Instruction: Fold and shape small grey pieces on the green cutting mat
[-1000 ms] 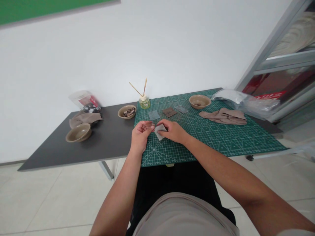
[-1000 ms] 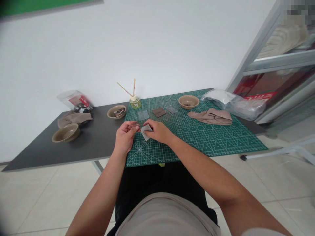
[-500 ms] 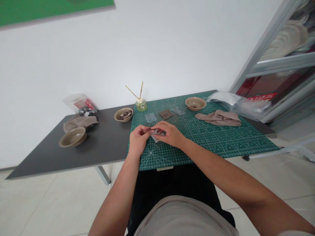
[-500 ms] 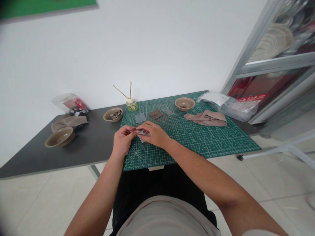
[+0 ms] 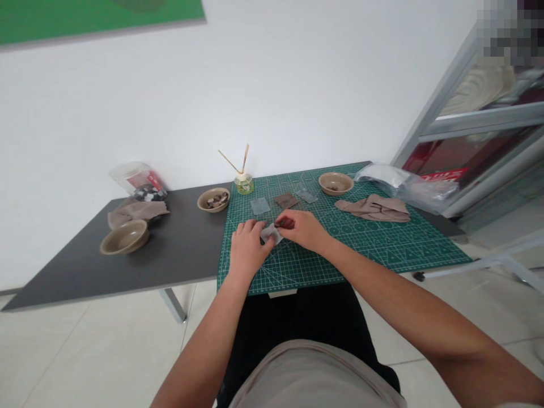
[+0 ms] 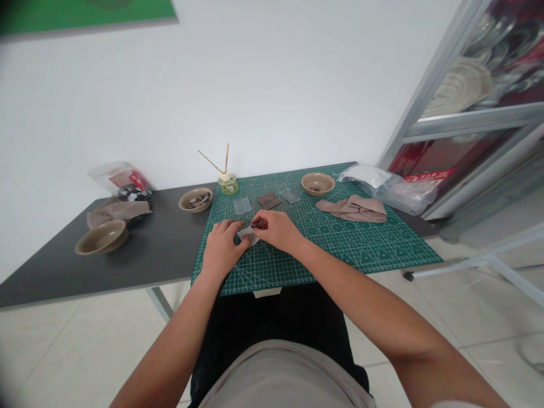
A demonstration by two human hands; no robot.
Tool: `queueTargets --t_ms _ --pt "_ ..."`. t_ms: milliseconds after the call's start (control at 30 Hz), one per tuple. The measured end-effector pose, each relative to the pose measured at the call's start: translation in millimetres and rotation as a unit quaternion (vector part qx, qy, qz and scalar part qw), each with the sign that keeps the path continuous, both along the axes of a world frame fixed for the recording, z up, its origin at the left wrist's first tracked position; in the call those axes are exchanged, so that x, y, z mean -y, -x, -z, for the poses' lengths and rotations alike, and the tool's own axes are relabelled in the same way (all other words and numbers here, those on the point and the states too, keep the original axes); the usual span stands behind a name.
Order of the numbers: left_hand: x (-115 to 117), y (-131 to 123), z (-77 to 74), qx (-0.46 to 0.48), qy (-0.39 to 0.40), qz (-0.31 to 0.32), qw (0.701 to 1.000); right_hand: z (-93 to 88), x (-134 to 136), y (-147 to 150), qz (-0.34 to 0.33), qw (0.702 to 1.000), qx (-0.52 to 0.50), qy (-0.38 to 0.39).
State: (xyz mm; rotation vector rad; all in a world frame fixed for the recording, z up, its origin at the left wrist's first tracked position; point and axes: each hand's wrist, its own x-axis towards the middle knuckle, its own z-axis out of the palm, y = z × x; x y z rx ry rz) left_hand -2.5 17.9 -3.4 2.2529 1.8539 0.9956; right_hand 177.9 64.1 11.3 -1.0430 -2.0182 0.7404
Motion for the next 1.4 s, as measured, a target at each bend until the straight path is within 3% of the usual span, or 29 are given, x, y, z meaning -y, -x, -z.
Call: queueTargets --t_ms 233,367,500,733,867,1100,1400 --pt "2 9 2.4 -0.068 0.069 0.083 0.992 7.8 1 2 -0.074 0.997 0.013 -0.009" --pt "5 11 -0.3 -0.094 0.095 0.066 0.989 14.9 3 4 -0.116 0.991 0.037 -0.052" --pt "7 10 -2.5 -0.096 0.111 0.03 0.989 20.7 4 4 -0.112 0.987 0.068 -0.091" --pt "8 14 -4.8 -0.087 0.116 0.044 0.988 24.0 3 4 -0.106 0.975 0.117 -0.153" --pt "6 16 -4.4 -0.084 0.123 0.04 0.988 23.9 3 3 -0.08 0.979 0.126 -0.142" --pt "6 17 -2.2 -0.089 0.12 0.047 0.988 24.5 0 1 -0.136 0.973 0.133 -0.127" --pt "6 16 -4.4 -0.072 0.134 0.04 0.988 21.3 0 4 -0.098 0.979 0.137 -0.117"
